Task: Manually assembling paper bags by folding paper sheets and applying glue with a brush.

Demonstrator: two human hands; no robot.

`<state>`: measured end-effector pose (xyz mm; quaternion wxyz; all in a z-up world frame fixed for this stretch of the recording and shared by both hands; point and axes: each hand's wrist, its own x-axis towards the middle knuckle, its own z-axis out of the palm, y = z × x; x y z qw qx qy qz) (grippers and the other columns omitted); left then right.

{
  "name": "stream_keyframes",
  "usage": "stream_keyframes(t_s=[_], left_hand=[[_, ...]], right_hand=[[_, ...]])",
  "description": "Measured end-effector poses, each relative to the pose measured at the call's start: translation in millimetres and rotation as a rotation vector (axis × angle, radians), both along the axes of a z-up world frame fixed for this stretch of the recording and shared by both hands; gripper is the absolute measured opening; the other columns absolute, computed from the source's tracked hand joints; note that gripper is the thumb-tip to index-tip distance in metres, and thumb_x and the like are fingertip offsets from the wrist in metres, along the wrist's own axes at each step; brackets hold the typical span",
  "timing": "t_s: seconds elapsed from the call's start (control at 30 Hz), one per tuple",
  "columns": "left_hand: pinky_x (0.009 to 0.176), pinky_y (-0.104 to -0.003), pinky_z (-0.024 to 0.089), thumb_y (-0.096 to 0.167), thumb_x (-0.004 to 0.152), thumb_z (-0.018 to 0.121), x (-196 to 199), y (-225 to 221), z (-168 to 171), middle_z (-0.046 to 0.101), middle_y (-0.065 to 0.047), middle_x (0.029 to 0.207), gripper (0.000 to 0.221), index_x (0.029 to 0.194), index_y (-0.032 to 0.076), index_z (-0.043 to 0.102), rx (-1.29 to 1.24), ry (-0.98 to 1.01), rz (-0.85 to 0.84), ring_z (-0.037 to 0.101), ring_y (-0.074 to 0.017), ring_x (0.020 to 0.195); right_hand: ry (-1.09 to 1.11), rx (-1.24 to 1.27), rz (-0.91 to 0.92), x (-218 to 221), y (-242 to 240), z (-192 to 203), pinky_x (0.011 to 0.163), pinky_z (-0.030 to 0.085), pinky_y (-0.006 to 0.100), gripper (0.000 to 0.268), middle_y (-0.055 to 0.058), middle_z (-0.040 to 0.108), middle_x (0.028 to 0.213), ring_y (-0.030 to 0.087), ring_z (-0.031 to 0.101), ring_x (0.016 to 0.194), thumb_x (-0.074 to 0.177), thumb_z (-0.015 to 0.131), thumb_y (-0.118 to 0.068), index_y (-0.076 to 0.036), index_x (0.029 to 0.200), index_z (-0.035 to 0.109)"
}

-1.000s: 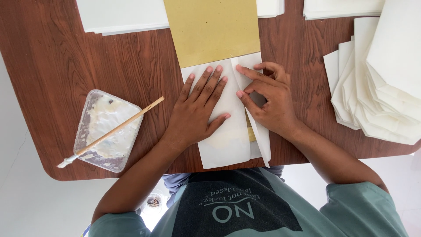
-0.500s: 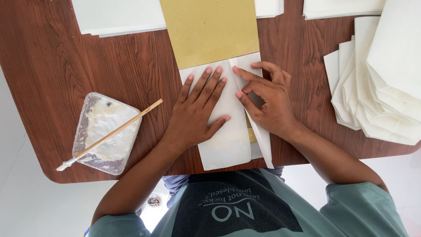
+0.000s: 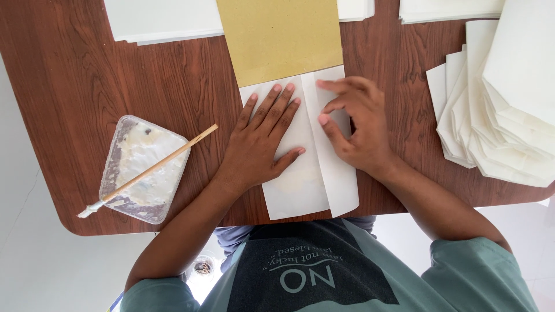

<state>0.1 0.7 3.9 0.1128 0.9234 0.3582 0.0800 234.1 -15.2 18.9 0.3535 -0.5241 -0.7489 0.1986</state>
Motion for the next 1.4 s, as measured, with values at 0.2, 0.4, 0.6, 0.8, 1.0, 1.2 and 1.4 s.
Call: stream_keyframes(t_s=[0.2, 0.4, 0.6, 0.8, 1.0, 1.2, 1.4], left_hand=[[0.123, -0.044, 0.030, 0.053, 0.104, 0.059, -0.2, 2.4, 2.5, 0.044, -0.009, 0.162, 0.068, 0.154, 0.008, 0.048, 0.065, -0.106, 0.031, 0.042, -0.0253, 0.150], [0.124, -0.063, 0.017, 0.046, 0.100, 0.064, 2.5, 10.6, 0.1, 0.050, -0.019, 0.154, 0.062, 0.146, 0.006, 0.057, 0.078, -0.220, 0.022, 0.041, -0.0380, 0.147], [0.127, -0.060, 0.014, 0.050, 0.103, 0.059, 4.2, 11.1, 4.7, 0.037, -0.017, 0.164, 0.070, 0.154, 0.004, 0.047, 0.022, -0.213, 0.055, 0.032, -0.0364, 0.154], [0.125, -0.061, 0.012, 0.052, 0.091, 0.071, 8.7, 7.0, -5.4, 0.043, -0.012, 0.159, 0.075, 0.151, 0.012, 0.053, 0.014, -0.251, 0.121, 0.035, -0.0342, 0.151], [0.123, -0.061, 0.017, 0.053, 0.092, 0.069, 9.5, 9.5, -9.3, 0.048, -0.011, 0.155, 0.070, 0.149, 0.015, 0.055, 0.042, -0.246, 0.131, 0.039, -0.0332, 0.148], [0.121, -0.062, 0.020, 0.048, 0.094, 0.066, 8.1, 11.9, -13.0, 0.049, -0.011, 0.153, 0.063, 0.147, 0.016, 0.058, 0.063, -0.240, 0.117, 0.040, -0.0330, 0.147], [0.120, -0.061, 0.022, 0.037, 0.100, 0.062, 8.5, 13.0, -18.6, 0.050, -0.010, 0.151, 0.052, 0.147, 0.015, 0.058, 0.096, -0.246, 0.126, 0.040, -0.0319, 0.145]], right_hand=[[-0.233, 0.001, -0.084, 1.3, -4.0, 8.4, 0.085, 0.035, 0.044, 0.043, 0.009, 0.057, 0.119, 0.029, 0.054, 0.107, 0.093, 0.071, -0.051, -0.011, 0.104, 0.059], [-0.470, 0.027, -0.125, -9.6, -14.5, 11.9, 0.083, 0.034, 0.043, 0.061, 0.008, 0.055, 0.118, 0.028, 0.054, 0.105, 0.081, 0.078, -0.066, -0.012, 0.098, 0.059], [-0.446, 0.095, -0.124, -9.0, -16.0, 15.0, 0.086, 0.031, 0.044, 0.032, 0.004, 0.056, 0.114, 0.025, 0.055, 0.103, 0.082, 0.083, -0.041, -0.018, 0.085, 0.062], [-0.152, 0.059, -0.110, -8.2, -17.3, -1.5, 0.090, 0.034, 0.046, 0.017, -0.006, 0.060, 0.096, 0.019, 0.058, 0.085, 0.075, 0.077, -0.018, -0.018, 0.066, 0.063], [0.150, 0.104, -0.085, -3.0, -12.0, -11.3, 0.092, 0.036, 0.042, 0.021, -0.005, 0.067, 0.096, 0.021, 0.062, 0.089, 0.074, 0.073, -0.007, -0.017, 0.063, 0.058], [0.173, -0.020, -0.052, -8.6, -11.2, -6.3, 0.100, 0.036, 0.053, 0.011, 0.007, 0.075, 0.113, 0.031, 0.063, 0.108, 0.077, 0.072, -0.007, -0.011, 0.068, 0.067], [0.075, 0.001, -0.051, -12.2, -9.4, -9.2, 0.102, 0.033, 0.048, 0.012, 0.001, 0.075, 0.122, 0.027, 0.060, 0.114, 0.078, 0.074, -0.012, -0.014, 0.069, 0.066]])
